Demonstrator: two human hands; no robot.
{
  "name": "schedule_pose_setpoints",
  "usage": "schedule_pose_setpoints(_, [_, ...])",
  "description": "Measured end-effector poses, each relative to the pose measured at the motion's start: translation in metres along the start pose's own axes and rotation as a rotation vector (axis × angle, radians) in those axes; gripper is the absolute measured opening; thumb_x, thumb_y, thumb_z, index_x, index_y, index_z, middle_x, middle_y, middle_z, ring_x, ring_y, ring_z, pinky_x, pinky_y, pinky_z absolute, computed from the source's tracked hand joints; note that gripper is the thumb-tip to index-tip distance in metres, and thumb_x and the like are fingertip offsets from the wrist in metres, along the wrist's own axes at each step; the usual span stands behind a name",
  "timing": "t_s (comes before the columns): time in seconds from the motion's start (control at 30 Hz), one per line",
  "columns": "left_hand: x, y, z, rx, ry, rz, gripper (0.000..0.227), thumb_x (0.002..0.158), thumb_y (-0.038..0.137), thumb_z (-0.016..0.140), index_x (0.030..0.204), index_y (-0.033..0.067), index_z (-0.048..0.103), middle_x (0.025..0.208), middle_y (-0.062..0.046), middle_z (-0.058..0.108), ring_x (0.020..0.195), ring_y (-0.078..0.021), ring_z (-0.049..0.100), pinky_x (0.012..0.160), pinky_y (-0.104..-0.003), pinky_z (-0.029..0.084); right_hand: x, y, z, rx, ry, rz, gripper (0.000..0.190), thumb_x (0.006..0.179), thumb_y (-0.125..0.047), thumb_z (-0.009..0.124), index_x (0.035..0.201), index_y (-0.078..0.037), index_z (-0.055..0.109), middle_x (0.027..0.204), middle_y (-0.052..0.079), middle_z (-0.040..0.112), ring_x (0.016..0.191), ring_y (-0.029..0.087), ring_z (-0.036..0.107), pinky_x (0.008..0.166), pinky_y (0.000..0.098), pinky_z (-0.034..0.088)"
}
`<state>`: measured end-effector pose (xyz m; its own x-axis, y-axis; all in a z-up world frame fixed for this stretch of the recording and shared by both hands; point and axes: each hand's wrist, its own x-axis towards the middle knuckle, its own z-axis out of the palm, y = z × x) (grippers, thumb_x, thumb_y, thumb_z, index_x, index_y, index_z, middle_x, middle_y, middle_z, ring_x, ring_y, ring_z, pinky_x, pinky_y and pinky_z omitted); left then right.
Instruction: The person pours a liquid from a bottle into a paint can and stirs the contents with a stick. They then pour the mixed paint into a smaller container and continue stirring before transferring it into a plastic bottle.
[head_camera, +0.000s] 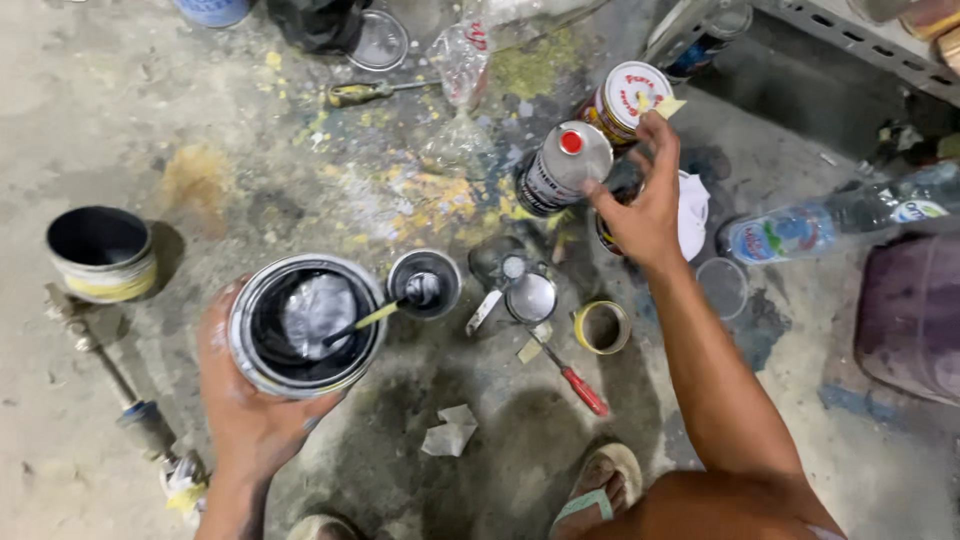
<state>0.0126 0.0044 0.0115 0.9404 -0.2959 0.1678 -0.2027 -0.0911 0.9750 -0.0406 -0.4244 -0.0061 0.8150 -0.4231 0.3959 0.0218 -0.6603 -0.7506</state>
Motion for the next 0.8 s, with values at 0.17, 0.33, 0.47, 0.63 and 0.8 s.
schedule_pose_setpoints(0.17, [0.001, 0.008, -0.007, 0.265, -0.02, 0.08, 0.109, 0.054, 0.037, 0.079, 0.144, -0.0028, 0.032, 0.142, -0.021, 0.04, 0.136, -0.0332, 0.045, 0.119, -0.045, 0.033, 0.05, 0.01, -0.018, -0.494, -0.696, 0.032, 0.111, 0.08, -0.021, 0.076, 0.158, -0.007, -0.002, 0.166, 0.02, -0.006, 0.154, 0.037, -0.005, 0.125, 0.0515, 0.003])
schedule_pose_setpoints(0.33, [0.005, 0.017, -0.006, 0.254, -0.019, -0.072, 0.105, 0.049, 0.03, 0.084, 0.138, -0.0021, 0.038, 0.133, -0.017, 0.048, 0.127, -0.0277, 0.052, 0.112, -0.04, 0.037, 0.09, 0.027, -0.007, -0.852, -1.104, -0.265, 0.121, 0.068, -0.008, 0.08, 0.161, -0.018, 0.002, 0.168, 0.014, -0.001, 0.153, 0.038, 0.003, 0.12, 0.0483, 0.014])
schedule_pose_setpoints(0.47, [-0.005, 0.002, -0.011, 0.376, -0.011, 0.033, 0.106, 0.056, 0.051, 0.077, 0.143, 0.0018, 0.04, 0.142, -0.019, 0.042, 0.139, -0.0342, 0.042, 0.118, -0.047, 0.031, 0.097, 0.022, 0.001, -0.832, -1.056, -0.169, 0.114, 0.063, -0.026, 0.085, 0.157, -0.017, 0.02, 0.156, 0.015, 0.023, 0.138, 0.039, 0.033, 0.107, 0.0486, 0.037])
schedule_pose_setpoints(0.63, [-0.006, -0.001, -0.012, 0.464, -0.039, 0.075, 0.104, 0.062, 0.055, 0.076, 0.144, 0.0034, 0.04, 0.145, -0.021, 0.043, 0.138, -0.0379, 0.042, 0.113, -0.052, 0.034, 0.066, 0.001, 0.019, -0.788, -0.807, 0.175, 0.114, 0.063, -0.058, 0.083, 0.15, -0.009, 0.029, 0.144, 0.023, 0.034, 0.135, 0.042, 0.037, 0.112, 0.0513, 0.033])
schedule_pose_setpoints(0.8, [-0.005, -0.002, -0.007, 0.419, -0.023, 0.126, 0.107, 0.063, 0.064, 0.069, 0.145, 0.0025, 0.038, 0.145, -0.019, 0.044, 0.138, -0.0367, 0.042, 0.115, -0.052, 0.033, 0.026, 0.007, 0.039, -0.348, -0.238, 0.3, 0.116, 0.068, -0.049, 0.089, 0.15, 0.002, 0.024, 0.148, 0.028, 0.032, 0.141, 0.039, 0.027, 0.116, 0.049, 0.027])
